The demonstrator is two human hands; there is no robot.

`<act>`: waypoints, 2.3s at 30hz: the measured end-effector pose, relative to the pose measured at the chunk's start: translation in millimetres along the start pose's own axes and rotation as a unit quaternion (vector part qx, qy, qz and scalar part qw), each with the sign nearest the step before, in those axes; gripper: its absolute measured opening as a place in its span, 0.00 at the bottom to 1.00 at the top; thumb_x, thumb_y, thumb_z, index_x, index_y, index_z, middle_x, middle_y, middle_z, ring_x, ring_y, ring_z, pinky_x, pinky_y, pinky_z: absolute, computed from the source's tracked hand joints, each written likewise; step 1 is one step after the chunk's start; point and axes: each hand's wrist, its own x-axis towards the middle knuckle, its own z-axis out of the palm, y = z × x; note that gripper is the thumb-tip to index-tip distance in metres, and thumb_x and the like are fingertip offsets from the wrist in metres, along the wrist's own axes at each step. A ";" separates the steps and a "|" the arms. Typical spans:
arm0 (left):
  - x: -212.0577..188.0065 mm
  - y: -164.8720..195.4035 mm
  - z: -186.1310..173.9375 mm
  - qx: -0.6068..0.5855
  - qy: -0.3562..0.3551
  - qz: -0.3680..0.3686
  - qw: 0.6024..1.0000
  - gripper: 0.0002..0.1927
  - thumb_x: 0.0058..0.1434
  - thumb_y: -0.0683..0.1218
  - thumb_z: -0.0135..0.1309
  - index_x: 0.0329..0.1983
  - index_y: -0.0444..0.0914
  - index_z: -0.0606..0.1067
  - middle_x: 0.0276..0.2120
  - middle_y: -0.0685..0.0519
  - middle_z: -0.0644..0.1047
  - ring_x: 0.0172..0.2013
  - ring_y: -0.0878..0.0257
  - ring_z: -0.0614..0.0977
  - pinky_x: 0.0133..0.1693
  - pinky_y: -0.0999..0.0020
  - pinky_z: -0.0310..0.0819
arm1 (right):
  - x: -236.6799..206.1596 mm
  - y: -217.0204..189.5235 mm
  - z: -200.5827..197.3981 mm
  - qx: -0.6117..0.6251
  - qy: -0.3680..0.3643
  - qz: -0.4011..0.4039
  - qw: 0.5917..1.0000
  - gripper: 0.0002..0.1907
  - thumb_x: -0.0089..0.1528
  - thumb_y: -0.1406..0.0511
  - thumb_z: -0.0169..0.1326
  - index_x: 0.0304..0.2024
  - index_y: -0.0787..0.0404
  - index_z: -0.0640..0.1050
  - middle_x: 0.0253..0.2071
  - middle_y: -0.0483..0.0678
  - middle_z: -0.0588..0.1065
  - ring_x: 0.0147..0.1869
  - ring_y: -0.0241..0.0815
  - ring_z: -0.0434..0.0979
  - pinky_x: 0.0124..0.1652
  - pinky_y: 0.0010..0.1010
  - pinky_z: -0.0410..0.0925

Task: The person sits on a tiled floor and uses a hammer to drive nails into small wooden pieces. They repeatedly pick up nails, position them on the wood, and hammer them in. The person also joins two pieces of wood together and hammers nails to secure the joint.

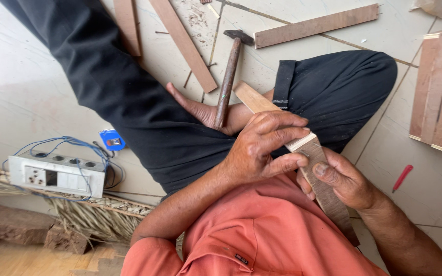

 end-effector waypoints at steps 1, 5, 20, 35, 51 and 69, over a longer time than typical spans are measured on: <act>-0.2 -7.9 -5.2 -0.019 -0.002 -0.001 1.000 0.26 0.61 0.55 0.63 0.58 0.36 0.76 0.57 0.46 0.77 0.59 0.51 0.80 0.59 0.59 0.75 | 0.0 -1.6 1.0 -0.003 0.001 -0.003 1.000 0.23 0.72 0.53 0.44 0.55 0.68 0.70 0.31 0.51 0.75 0.33 0.38 0.74 0.35 0.29 0.71; -3.5 -70.7 -31.6 0.125 0.026 -0.135 0.983 0.26 0.65 0.54 0.60 0.62 0.36 0.73 0.55 0.43 0.78 0.55 0.46 0.80 0.56 0.54 0.76 | 6.4 -6.1 6.3 0.010 -0.013 -0.017 1.000 0.22 0.73 0.55 0.45 0.54 0.69 0.71 0.29 0.50 0.73 0.32 0.37 0.72 0.35 0.29 0.70; -35.2 -75.3 -54.0 0.190 -0.025 -0.271 0.943 0.35 0.57 0.42 0.61 0.69 0.34 0.68 0.39 0.40 0.85 0.41 0.46 0.88 0.62 0.49 0.64 | 11.4 -24.8 30.9 -0.065 0.009 -0.016 0.998 0.23 0.68 0.52 0.41 0.52 0.64 0.72 0.28 0.46 0.73 0.29 0.34 0.74 0.30 0.27 0.73; -60.6 198.0 -75.9 0.118 -0.128 -0.327 0.929 0.34 0.65 0.43 0.55 0.72 0.33 0.60 0.32 0.50 0.77 0.30 0.64 0.79 0.35 0.69 0.75 | 14.3 -23.4 42.7 -0.088 0.047 -0.011 0.995 0.24 0.69 0.52 0.41 0.51 0.65 0.73 0.28 0.47 0.73 0.30 0.36 0.74 0.31 0.30 0.74; -34.9 209.7 -60.1 0.133 -0.193 -0.336 0.912 0.34 0.67 0.43 0.53 0.74 0.33 0.58 0.36 0.44 0.78 0.35 0.58 0.77 0.41 0.64 0.75 | 19.5 -22.6 41.6 -0.101 0.040 -0.020 0.994 0.23 0.69 0.52 0.39 0.51 0.62 0.73 0.28 0.47 0.75 0.29 0.36 0.75 0.30 0.31 0.75; -58.0 226.4 -101.7 0.032 -0.208 -0.272 0.939 0.21 0.69 0.41 0.50 0.65 0.41 0.66 0.31 0.50 0.78 0.28 0.56 0.80 0.33 0.65 0.75 | 16.7 -29.1 43.0 -0.105 0.048 -0.002 0.993 0.24 0.67 0.51 0.39 0.59 0.56 0.70 0.27 0.47 0.74 0.27 0.35 0.74 0.29 0.30 0.75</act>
